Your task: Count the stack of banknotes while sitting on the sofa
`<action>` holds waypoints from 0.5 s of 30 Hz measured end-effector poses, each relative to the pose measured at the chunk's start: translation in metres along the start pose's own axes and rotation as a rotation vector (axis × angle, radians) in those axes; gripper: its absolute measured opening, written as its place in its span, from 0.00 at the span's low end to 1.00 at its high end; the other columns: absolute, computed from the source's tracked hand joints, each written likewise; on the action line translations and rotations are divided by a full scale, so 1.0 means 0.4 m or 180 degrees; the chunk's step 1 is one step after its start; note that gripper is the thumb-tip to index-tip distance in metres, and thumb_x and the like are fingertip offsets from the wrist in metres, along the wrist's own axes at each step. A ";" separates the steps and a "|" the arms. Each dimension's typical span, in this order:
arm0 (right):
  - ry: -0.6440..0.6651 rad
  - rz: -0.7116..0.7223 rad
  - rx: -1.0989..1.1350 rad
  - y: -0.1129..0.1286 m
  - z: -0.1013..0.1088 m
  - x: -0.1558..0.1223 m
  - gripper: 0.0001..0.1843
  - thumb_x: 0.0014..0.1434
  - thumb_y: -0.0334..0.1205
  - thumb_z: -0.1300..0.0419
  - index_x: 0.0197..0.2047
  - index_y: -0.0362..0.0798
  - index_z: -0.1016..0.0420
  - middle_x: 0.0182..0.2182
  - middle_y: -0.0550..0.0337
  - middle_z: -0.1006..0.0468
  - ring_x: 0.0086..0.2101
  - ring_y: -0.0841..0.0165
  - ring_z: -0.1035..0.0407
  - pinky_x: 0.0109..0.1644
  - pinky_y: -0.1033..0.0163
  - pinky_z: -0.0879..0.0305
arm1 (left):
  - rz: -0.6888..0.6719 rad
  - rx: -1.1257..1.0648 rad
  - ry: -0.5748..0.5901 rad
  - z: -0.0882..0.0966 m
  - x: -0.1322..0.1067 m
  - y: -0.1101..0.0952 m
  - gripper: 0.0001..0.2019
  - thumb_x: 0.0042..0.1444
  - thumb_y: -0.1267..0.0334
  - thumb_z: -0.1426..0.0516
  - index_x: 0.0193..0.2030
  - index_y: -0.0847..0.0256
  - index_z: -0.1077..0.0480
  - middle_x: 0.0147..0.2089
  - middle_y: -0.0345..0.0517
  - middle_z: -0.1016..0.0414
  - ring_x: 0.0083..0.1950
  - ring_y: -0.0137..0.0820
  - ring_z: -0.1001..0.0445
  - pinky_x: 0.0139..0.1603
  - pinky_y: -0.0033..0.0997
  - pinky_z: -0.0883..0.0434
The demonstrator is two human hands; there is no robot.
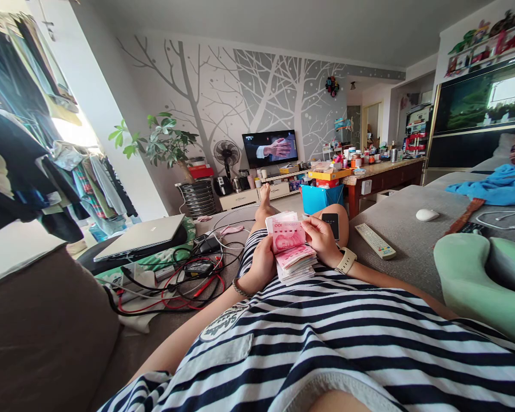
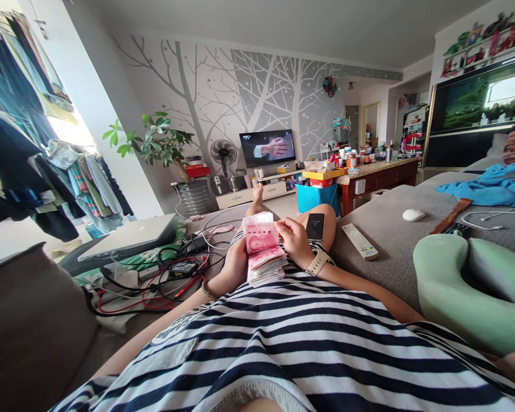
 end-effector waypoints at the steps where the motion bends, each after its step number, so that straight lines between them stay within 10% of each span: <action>1: 0.0003 0.0008 0.0007 0.000 0.000 0.000 0.21 0.60 0.58 0.42 0.28 0.48 0.33 0.20 0.65 0.40 0.21 0.72 0.47 0.24 0.65 0.51 | 0.0015 -0.0003 0.0004 -0.001 -0.001 -0.001 0.13 0.51 0.73 0.46 0.18 0.61 0.29 0.20 0.41 0.31 0.26 0.30 0.37 0.29 0.29 0.38; 15: 0.0003 -0.0041 0.0132 0.001 -0.001 -0.001 0.22 0.59 0.58 0.41 0.28 0.48 0.33 0.19 0.66 0.41 0.21 0.72 0.48 0.24 0.65 0.53 | 0.0061 -0.0227 0.0090 0.006 0.023 0.034 0.11 0.50 0.69 0.45 0.19 0.62 0.30 0.20 0.39 0.32 0.23 0.26 0.41 0.26 0.26 0.40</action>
Point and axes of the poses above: each hand's wrist, its own x-axis towards the middle knuckle, its own z-axis out of the back of the hand, y = z × x, the point moved 9 cm from there along x, towards the middle knuckle
